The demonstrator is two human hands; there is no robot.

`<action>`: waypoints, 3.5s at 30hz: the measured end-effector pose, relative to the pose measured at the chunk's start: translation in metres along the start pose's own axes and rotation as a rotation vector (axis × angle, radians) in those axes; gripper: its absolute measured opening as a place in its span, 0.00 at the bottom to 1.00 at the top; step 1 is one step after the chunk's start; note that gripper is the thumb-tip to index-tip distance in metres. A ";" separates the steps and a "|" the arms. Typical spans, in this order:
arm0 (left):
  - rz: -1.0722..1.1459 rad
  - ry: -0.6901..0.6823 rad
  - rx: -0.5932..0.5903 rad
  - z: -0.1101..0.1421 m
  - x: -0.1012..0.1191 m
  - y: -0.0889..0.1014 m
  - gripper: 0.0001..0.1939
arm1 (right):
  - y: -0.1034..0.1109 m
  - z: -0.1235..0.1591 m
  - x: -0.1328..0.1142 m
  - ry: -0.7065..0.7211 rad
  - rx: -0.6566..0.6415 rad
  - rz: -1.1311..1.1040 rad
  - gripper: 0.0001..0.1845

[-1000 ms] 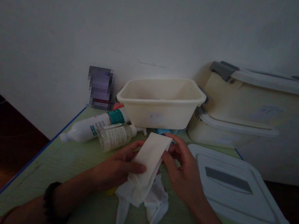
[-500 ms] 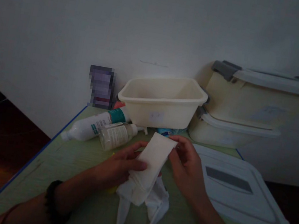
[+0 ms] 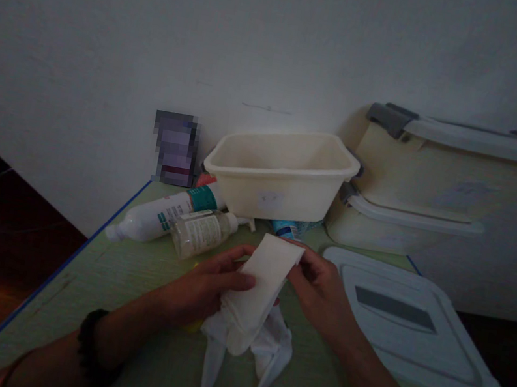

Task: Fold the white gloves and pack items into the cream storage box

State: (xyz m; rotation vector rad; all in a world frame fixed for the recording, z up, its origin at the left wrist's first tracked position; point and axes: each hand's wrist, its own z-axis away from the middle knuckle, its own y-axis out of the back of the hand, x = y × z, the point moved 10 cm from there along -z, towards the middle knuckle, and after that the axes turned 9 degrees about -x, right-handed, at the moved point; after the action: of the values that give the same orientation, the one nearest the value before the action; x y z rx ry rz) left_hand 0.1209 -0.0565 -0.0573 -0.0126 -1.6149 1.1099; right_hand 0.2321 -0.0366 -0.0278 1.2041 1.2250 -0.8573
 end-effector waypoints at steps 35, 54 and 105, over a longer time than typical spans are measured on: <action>0.051 0.074 0.070 0.001 -0.006 0.005 0.21 | 0.000 0.002 0.000 0.001 0.042 -0.190 0.22; 0.082 0.151 0.225 0.002 -0.015 0.023 0.17 | -0.005 0.005 -0.006 0.017 0.074 -0.101 0.13; -0.085 -0.026 0.225 0.000 0.003 0.019 0.23 | 0.012 0.008 -0.007 0.072 0.232 -0.127 0.10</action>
State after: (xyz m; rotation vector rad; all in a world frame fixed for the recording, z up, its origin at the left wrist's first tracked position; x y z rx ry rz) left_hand 0.1099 -0.0447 -0.0671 0.2172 -1.4917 1.2240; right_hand 0.2444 -0.0424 -0.0185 1.3631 1.2972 -1.0814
